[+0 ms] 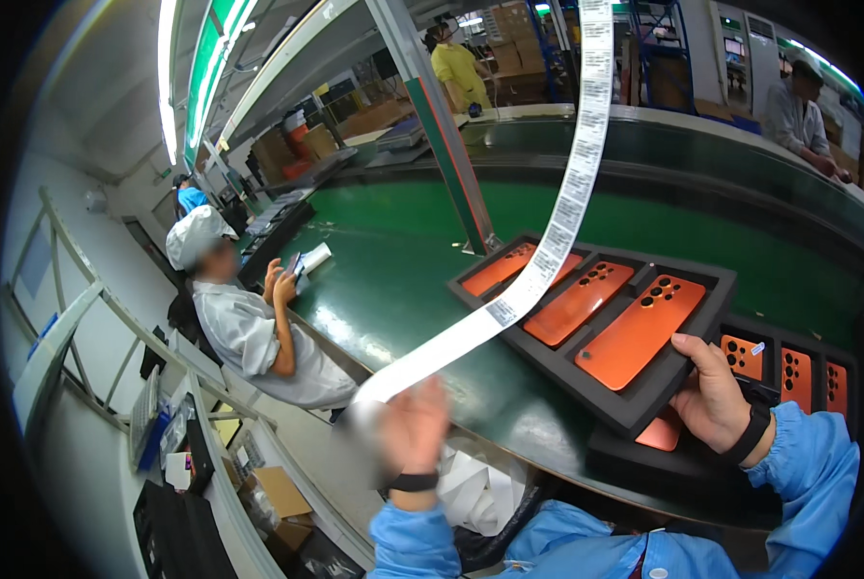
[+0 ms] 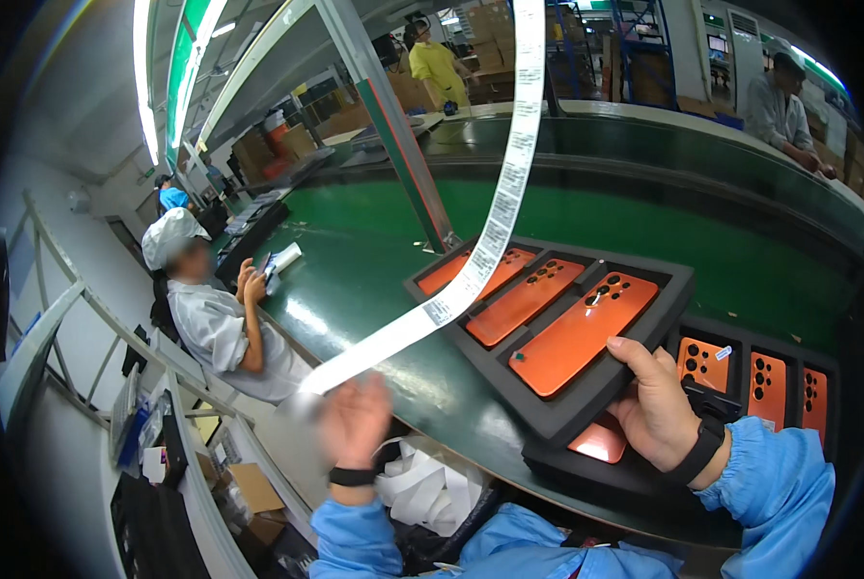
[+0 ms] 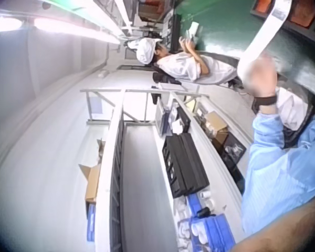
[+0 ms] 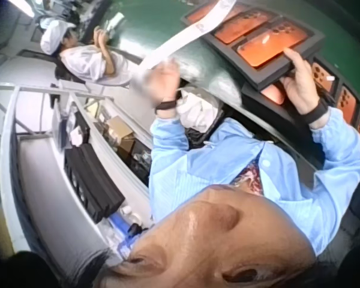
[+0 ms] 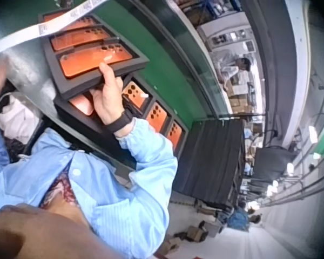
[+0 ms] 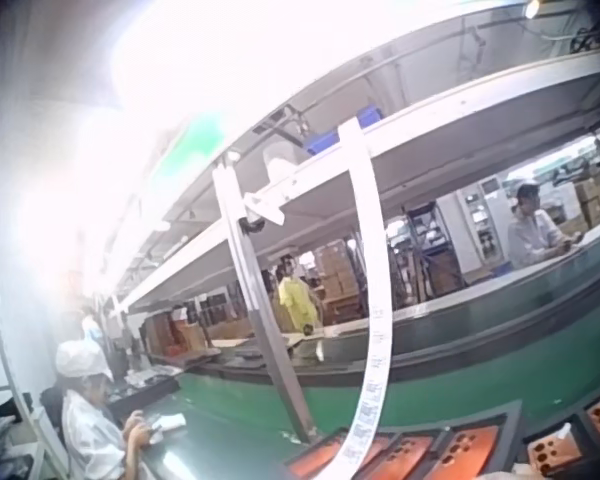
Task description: Applying regulatory or identification stickers to the back of smartphones on an assembly line.
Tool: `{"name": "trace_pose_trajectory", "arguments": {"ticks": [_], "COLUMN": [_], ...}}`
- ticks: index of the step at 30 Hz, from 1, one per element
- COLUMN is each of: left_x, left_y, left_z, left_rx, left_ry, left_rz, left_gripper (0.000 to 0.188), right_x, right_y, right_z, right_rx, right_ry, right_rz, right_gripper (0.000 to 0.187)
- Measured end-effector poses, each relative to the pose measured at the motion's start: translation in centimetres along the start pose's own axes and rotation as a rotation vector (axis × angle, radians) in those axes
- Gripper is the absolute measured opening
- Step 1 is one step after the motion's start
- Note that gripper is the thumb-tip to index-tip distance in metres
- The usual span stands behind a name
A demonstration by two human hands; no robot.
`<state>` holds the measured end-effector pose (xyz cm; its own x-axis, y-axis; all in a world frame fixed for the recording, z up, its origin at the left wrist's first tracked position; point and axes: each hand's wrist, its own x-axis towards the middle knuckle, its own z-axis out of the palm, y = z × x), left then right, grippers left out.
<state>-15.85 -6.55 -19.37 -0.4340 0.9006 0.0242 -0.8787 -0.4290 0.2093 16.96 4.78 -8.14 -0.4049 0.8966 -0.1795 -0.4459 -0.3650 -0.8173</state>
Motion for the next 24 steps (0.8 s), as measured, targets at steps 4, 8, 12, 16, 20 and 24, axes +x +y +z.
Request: {"name": "trace_pose_trajectory", "arguments": {"ticks": [4,8,12,16,20,24], "left_x": [-1.2,1.6,3.3,5.0,4.7,3.7], "left_y": [-8.8,-11.3,-9.8,-10.3,-9.4,-6.8], "left_z": [1.5,2.7,0.8,1.2,1.1,1.5], "left_rx": [0.279,0.295,0.317,0.149,0.211,0.278], "left_ry": [0.187,-0.002,-0.193,-0.001,-0.107,-0.285], "left_rz": [-0.407,-0.411,-0.196,-0.214,-0.189,-0.194], "left_gripper": [0.055,0.059,0.050,0.056,0.044,0.050], "right_x": [-0.3,-2.2,-5.8,-8.3,-11.1,-11.6], "right_y": [-0.6,-2.1,-5.7,-6.4,-7.9,-11.2], "right_z": [-0.1,0.1,-1.1,-4.3,-7.9,-11.9], "right_rx": [0.020,-0.019,-0.013,0.144,0.211,0.153], "right_ry": [0.041,0.013,-0.040,0.247,0.198,0.032], "right_rz": [0.036,0.071,0.194,-0.068,-0.134,-0.247], "right_gripper": [0.035,0.033,0.044,0.042,0.044,0.040]}}
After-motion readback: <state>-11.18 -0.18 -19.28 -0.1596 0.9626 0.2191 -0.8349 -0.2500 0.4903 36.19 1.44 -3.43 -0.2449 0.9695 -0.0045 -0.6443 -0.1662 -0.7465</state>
